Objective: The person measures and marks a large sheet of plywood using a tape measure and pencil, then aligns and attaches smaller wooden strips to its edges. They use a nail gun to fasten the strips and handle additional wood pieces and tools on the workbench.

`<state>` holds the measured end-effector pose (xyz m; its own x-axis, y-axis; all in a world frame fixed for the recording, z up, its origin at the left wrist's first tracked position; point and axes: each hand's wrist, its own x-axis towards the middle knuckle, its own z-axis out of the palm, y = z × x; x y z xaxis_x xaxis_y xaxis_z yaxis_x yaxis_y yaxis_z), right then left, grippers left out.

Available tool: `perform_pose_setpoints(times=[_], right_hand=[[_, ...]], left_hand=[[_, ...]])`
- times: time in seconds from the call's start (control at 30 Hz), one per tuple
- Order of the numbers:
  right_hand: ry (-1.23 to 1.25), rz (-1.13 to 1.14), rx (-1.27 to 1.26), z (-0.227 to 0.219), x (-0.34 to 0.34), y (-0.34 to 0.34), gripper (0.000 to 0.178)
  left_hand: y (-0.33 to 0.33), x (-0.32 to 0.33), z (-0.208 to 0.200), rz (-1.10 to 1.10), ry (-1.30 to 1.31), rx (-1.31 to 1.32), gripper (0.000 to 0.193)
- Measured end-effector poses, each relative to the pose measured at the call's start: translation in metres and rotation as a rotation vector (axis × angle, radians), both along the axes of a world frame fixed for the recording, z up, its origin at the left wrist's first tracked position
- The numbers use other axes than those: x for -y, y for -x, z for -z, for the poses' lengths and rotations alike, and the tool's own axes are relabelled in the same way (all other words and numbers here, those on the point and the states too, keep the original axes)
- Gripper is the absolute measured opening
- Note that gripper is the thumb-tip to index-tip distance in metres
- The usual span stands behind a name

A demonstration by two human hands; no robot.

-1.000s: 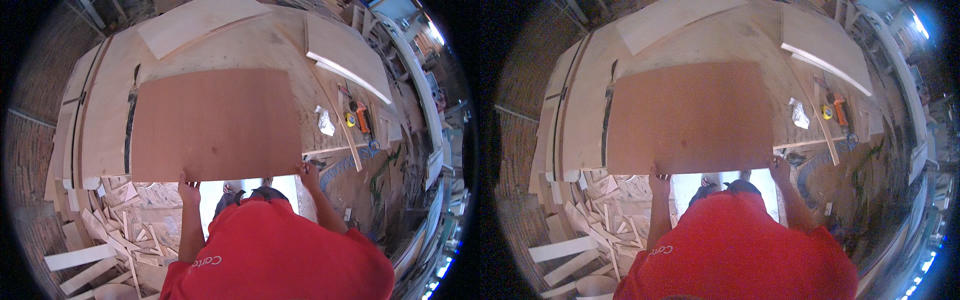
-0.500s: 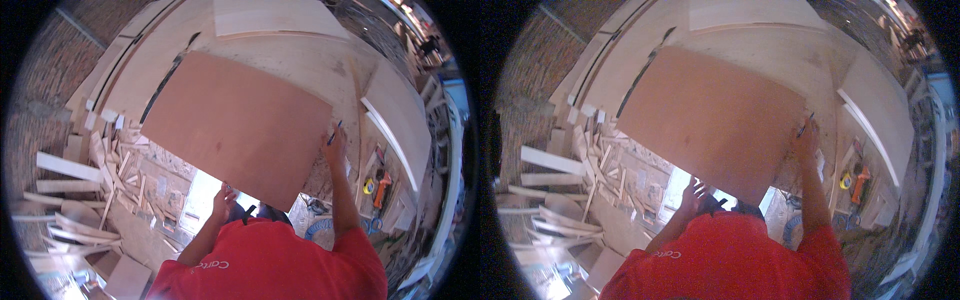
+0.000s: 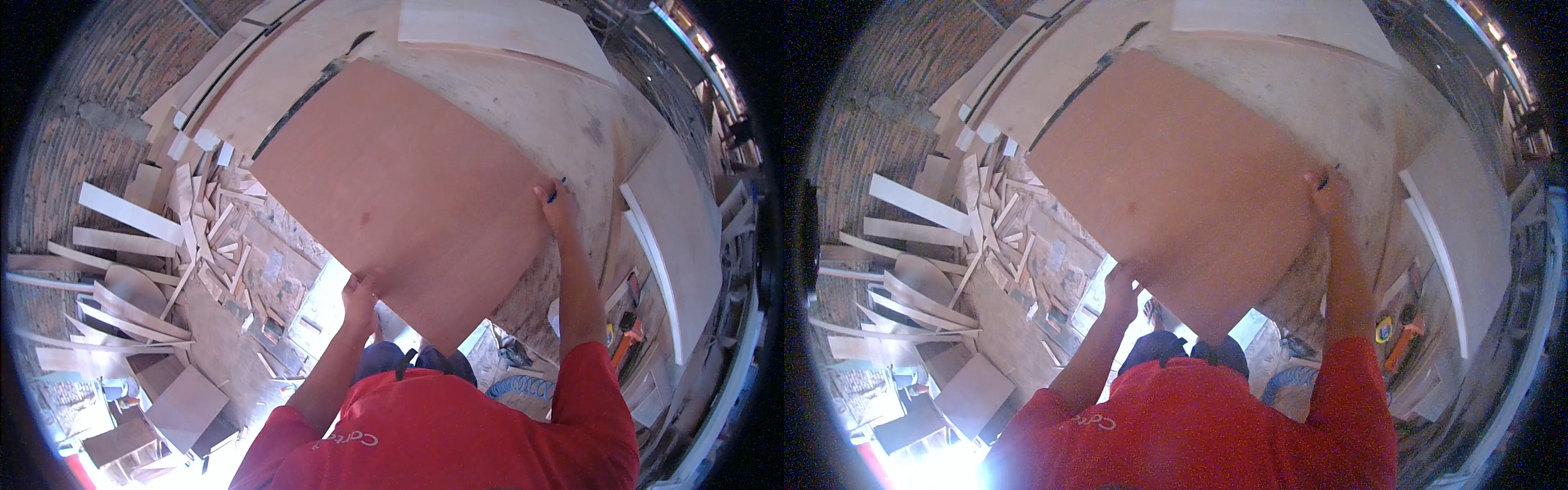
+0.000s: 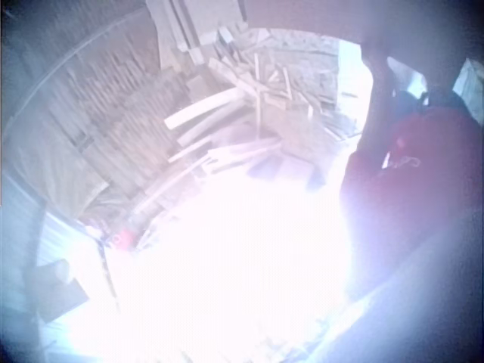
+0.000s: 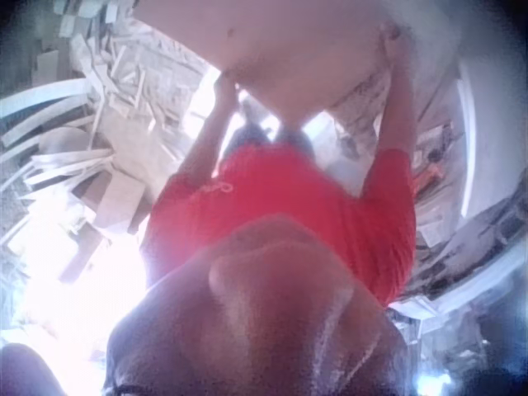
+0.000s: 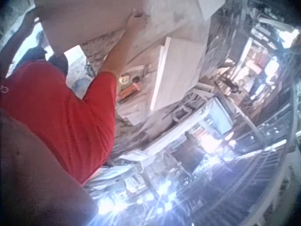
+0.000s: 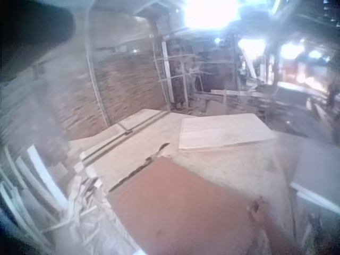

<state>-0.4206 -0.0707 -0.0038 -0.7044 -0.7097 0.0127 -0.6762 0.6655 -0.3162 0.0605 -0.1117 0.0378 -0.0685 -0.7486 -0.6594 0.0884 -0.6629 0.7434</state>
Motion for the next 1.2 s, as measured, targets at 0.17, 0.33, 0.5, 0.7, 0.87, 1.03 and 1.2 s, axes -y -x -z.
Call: perform_pose_setpoints(times=[0.17,0.33,0.5,0.7,0.87,1.03,1.2], right_hand=[[-0.135,0.089,-0.026,-0.026,-0.040,-0.048,0.068],[-0.291,0.230,0.004,-0.052,-0.090,-0.115,0.063],[-0.384,0.423,0.058,-0.039,-0.150,-0.202,0.052],[-0.147,0.432,0.089,-0.019,-0.202,-0.360,0.037],[0.001,0.103,0.590,-0.007,-0.192,-0.477,0.037],[0.147,-0.134,0.647,-0.058,-0.165,-0.455,0.029],[0.443,0.298,0.246,-0.077,-0.123,-0.261,0.030]], left_hand=[[-0.020,0.011,-0.003,0.056,0.059,0.058,0.034],[-0.048,0.055,-0.004,0.167,0.066,0.000,0.049],[-0.064,0.126,0.019,0.392,0.137,-0.015,0.050],[-0.046,0.253,0.056,0.798,0.561,0.513,0.077],[-0.020,0.282,0.005,0.712,1.038,0.895,0.101],[-0.104,0.196,-0.065,0.229,1.421,0.552,0.075],[-0.208,0.068,0.014,0.177,0.552,0.702,0.079]])
